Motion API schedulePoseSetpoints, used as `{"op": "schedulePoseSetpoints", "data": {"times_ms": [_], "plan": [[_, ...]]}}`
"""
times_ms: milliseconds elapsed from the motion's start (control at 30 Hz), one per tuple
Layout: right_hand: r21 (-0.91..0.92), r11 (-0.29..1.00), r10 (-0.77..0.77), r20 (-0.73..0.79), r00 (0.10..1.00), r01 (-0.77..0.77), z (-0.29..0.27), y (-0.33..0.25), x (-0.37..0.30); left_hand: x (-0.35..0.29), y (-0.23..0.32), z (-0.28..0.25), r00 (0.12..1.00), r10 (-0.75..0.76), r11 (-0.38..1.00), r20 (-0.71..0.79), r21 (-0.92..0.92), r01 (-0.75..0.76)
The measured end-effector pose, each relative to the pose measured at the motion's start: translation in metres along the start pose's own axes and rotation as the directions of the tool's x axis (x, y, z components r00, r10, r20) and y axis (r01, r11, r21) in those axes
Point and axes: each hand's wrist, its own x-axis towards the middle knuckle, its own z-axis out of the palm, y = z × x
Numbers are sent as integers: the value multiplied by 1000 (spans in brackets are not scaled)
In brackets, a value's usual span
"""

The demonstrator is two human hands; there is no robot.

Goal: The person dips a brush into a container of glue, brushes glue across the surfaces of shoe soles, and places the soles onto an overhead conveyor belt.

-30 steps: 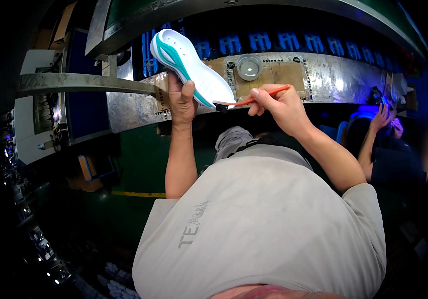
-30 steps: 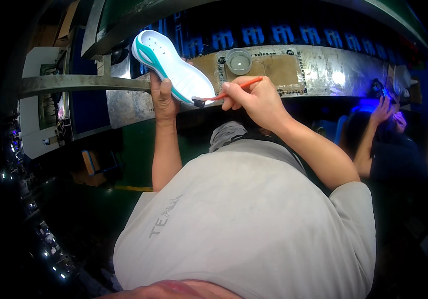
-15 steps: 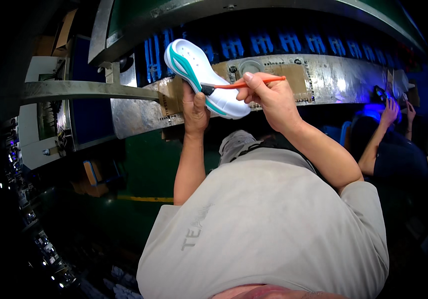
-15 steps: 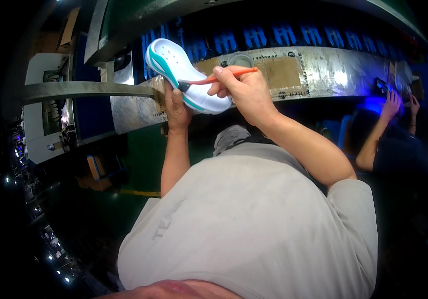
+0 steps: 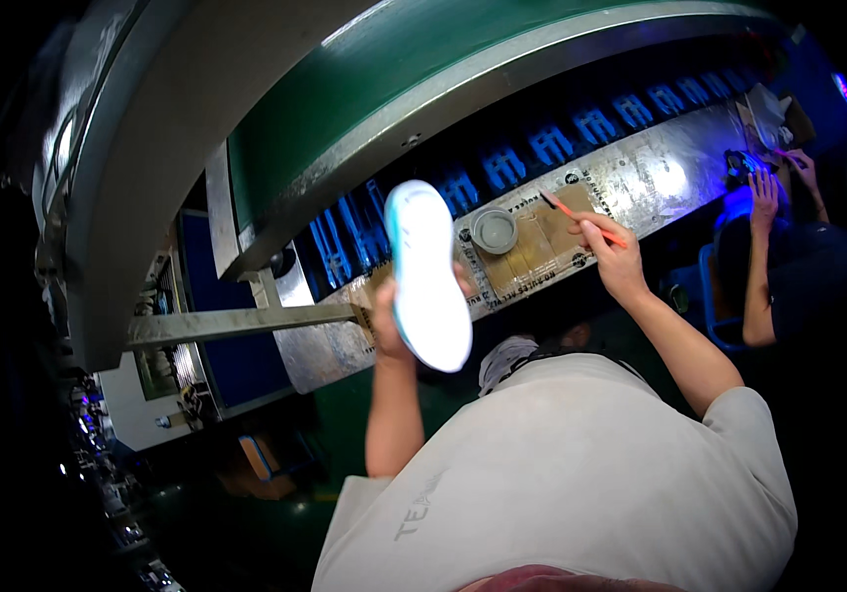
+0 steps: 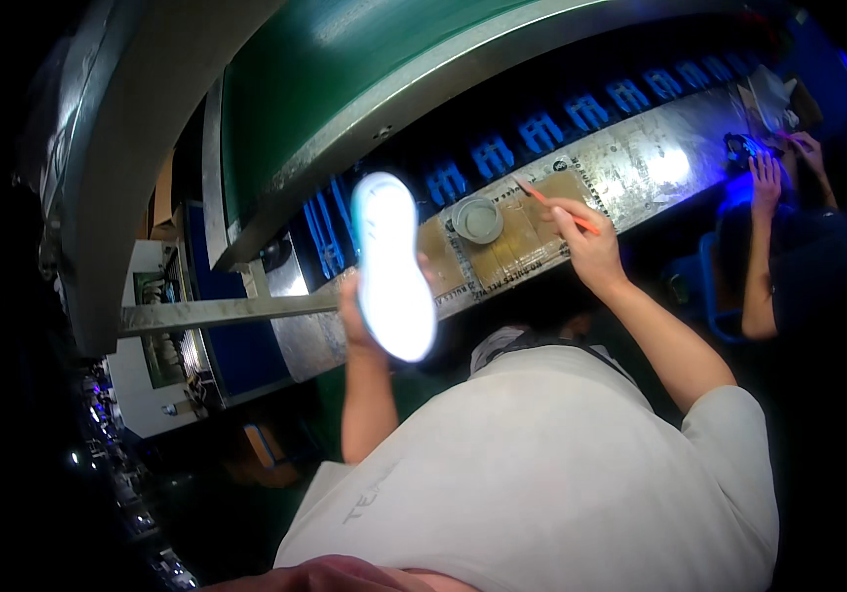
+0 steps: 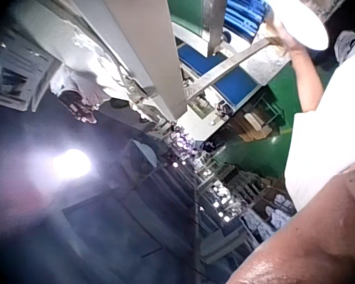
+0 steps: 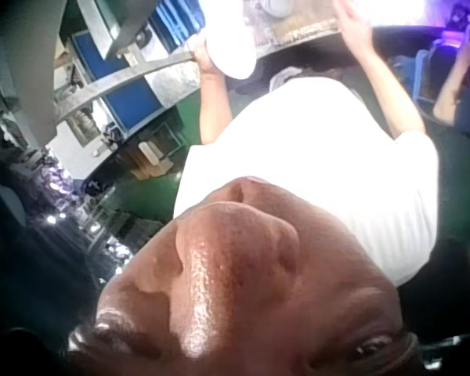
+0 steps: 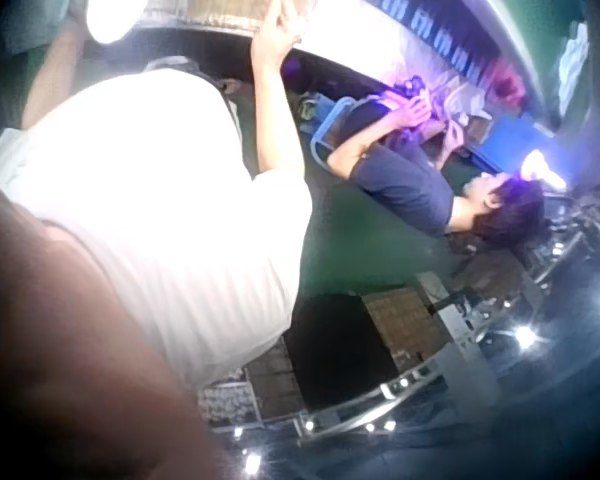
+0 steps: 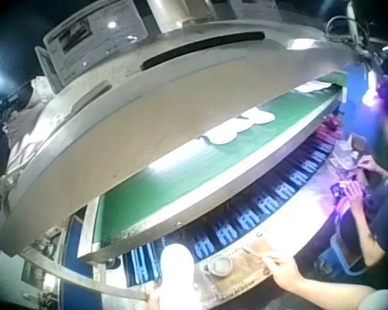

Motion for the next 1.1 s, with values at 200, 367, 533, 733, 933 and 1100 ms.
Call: {"op": "schedulePoseSetpoints", "data": {"times_ms": [200, 367, 533, 733, 933, 1100], "plan": [[-169, 985, -44, -62, 997, 33, -18, 38, -21, 206, 214, -4, 865, 492, 867, 95, 35, -497], [-334, 933, -158, -44, 986, 135, -19, 42, -29, 308, 276, -99, 833, 550, 398, -57, 895, -201], [-484, 820, -306, 79, 949, 304, -49, 64, -10, 255, 202, -123, 640, 768, -261, -6, 910, 322], [-678, 600, -287, 312, 906, 424, -51, 119, 63, 179, 198, -87, 696, 699, -339, -165, 781, 525], [-752, 418, -439, 323, 838, 509, -61, 200, 128, 199, 179, -105, 670, 730, -522, 135, 742, 420], [-853, 419, -351, 164, 922, 311, -52, 229, 136, 176, 188, -101, 587, 798, -457, 134, 770, 446]]}}
